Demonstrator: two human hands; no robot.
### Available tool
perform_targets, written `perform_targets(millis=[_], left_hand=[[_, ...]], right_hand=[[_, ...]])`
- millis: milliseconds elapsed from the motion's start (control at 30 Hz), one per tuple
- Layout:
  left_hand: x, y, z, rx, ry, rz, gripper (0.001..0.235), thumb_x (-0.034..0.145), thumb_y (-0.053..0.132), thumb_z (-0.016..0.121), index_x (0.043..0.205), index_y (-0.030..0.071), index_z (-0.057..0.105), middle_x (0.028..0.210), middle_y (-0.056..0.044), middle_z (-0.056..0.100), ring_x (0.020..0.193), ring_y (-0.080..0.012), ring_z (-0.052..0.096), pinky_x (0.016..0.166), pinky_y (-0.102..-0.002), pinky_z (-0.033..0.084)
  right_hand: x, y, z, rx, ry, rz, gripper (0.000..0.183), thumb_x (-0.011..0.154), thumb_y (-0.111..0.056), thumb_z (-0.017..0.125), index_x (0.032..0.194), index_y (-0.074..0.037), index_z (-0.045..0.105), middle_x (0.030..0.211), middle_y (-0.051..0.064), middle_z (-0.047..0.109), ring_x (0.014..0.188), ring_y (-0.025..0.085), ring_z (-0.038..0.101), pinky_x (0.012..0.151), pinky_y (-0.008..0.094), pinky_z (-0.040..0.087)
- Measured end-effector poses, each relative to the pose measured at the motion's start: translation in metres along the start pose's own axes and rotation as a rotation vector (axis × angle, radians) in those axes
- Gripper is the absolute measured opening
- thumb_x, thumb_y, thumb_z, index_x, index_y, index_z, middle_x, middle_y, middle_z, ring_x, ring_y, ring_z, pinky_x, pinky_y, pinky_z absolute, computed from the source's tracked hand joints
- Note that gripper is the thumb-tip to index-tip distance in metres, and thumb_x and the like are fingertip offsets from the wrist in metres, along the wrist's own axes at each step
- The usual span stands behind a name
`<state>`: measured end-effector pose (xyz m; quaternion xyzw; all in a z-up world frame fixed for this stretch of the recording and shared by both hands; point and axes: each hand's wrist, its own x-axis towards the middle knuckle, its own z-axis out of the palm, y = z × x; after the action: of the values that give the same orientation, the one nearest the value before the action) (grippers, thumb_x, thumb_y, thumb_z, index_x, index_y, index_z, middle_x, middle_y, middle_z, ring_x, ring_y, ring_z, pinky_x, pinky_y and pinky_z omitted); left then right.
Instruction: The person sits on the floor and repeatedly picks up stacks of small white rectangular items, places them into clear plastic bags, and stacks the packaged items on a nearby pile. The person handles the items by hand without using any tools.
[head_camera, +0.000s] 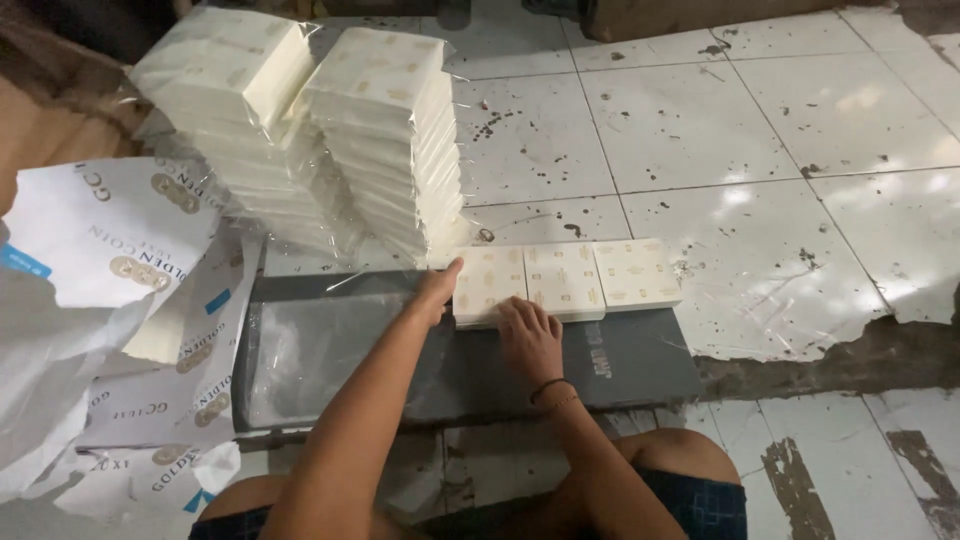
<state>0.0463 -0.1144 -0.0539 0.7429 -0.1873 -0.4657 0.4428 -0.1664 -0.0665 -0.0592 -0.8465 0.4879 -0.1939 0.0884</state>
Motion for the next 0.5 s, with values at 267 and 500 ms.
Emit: perform_targets(millis=[267, 500], left_hand=[[0.020, 0.003, -0.007, 0.169, 0.043, -0.081, 0.113, 0.069, 0.065, 0.089, 0.145, -0.008, 0.048, 0.133, -0.032, 0.058, 0.107, -0.0425, 0.070, 0.082, -0.052, 0.062], [-0.035, 0.036, 0.001, 0.195, -0.020, -0.076, 0.108, 0.071, 0.058, 0.092, 0.142, -0.012, 0.050, 0.148, -0.033, 0.049, 0.138, -0.0455, 0.047, 0.107, -0.059, 0.046]], right_hand=[[0.000, -0.003, -0.003, -0.013, 0.023, -0.016, 0.033, 0.104, -0.037, 0.044, 0.133, -0.027, 0.054, 0.137, -0.001, 0.047, 0.136, 0.021, 0.041, 0.107, 0.046, 0.038], [0.000, -0.006, -0.017, 0.084, -0.033, 0.000, 0.034, 0.103, -0.033, 0.044, 0.135, -0.025, 0.054, 0.138, 0.001, 0.044, 0.138, 0.023, 0.037, 0.107, 0.047, 0.034]])
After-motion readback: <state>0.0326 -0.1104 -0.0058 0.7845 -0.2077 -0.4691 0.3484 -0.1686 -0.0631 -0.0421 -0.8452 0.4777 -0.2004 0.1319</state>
